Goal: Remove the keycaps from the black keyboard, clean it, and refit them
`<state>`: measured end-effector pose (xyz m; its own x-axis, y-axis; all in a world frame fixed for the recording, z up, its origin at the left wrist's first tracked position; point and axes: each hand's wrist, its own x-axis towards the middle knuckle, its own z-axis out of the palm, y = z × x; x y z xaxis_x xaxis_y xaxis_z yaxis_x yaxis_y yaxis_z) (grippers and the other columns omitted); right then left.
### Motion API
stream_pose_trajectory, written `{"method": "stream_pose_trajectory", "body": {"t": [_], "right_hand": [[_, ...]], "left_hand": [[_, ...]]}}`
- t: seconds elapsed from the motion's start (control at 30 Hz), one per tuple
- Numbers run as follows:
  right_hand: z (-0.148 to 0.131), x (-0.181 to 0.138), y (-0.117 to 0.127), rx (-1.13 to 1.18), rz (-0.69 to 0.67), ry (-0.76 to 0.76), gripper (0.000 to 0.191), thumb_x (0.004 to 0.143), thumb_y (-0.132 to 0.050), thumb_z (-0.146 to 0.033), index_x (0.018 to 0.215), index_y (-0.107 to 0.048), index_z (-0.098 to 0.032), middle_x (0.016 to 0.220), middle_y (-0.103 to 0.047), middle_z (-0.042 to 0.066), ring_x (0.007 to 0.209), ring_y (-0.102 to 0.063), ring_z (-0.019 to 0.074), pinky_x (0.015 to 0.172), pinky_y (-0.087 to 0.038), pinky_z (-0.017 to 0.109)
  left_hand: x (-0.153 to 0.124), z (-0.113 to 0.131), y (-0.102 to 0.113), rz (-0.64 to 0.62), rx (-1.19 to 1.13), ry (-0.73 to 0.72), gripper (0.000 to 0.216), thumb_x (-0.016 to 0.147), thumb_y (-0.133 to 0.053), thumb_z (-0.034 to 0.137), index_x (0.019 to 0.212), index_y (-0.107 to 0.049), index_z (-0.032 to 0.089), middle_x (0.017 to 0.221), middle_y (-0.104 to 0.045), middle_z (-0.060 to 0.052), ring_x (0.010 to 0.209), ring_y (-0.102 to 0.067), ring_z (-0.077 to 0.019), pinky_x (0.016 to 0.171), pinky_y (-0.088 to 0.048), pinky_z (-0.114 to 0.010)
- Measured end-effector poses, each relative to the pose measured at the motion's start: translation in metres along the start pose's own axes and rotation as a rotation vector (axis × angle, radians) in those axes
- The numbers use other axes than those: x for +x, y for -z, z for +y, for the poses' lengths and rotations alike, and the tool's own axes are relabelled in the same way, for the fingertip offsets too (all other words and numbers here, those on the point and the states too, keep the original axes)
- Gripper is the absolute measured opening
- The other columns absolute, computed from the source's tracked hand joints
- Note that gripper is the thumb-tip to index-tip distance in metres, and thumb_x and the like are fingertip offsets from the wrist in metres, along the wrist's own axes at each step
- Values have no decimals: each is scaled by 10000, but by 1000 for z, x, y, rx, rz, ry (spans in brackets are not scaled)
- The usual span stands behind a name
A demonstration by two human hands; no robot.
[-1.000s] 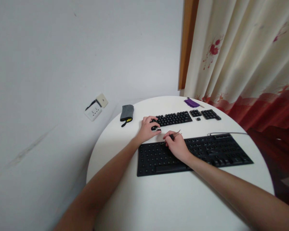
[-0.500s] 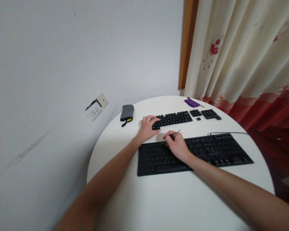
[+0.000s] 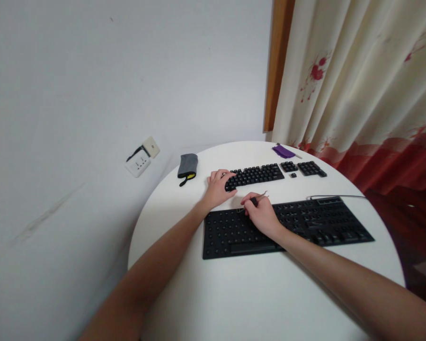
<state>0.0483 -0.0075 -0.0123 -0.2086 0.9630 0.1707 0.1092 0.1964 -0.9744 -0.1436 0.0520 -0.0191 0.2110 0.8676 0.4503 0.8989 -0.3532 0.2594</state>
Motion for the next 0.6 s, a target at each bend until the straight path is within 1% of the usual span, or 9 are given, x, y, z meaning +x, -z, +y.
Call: {"method": "stream_pose_trajectory", "body": {"t": [0.37, 0.6], "right_hand": [[0, 0, 0, 1, 0, 7, 166, 765, -489, -222, 713, -645, -193, 511, -551, -31, 461, -489, 143, 505, -392, 255], [3, 0, 0, 6, -11, 16, 169, 778, -491, -233, 721, -645, -194, 528, -557, -32, 468, -492, 142, 517, -394, 256]], "left_hand": [[-2, -2, 1, 22, -8, -21, 551, 736, -765, 331, 1259, -593, 312, 1285, -536, -38, 1191, -423, -297, 992, -358, -457], [-4, -3, 4, 17, 13, 1, 539, 758, -752, 357, 1270, -586, 319, 1284, -536, -44, 1199, -423, -299, 979, -367, -450]]}}
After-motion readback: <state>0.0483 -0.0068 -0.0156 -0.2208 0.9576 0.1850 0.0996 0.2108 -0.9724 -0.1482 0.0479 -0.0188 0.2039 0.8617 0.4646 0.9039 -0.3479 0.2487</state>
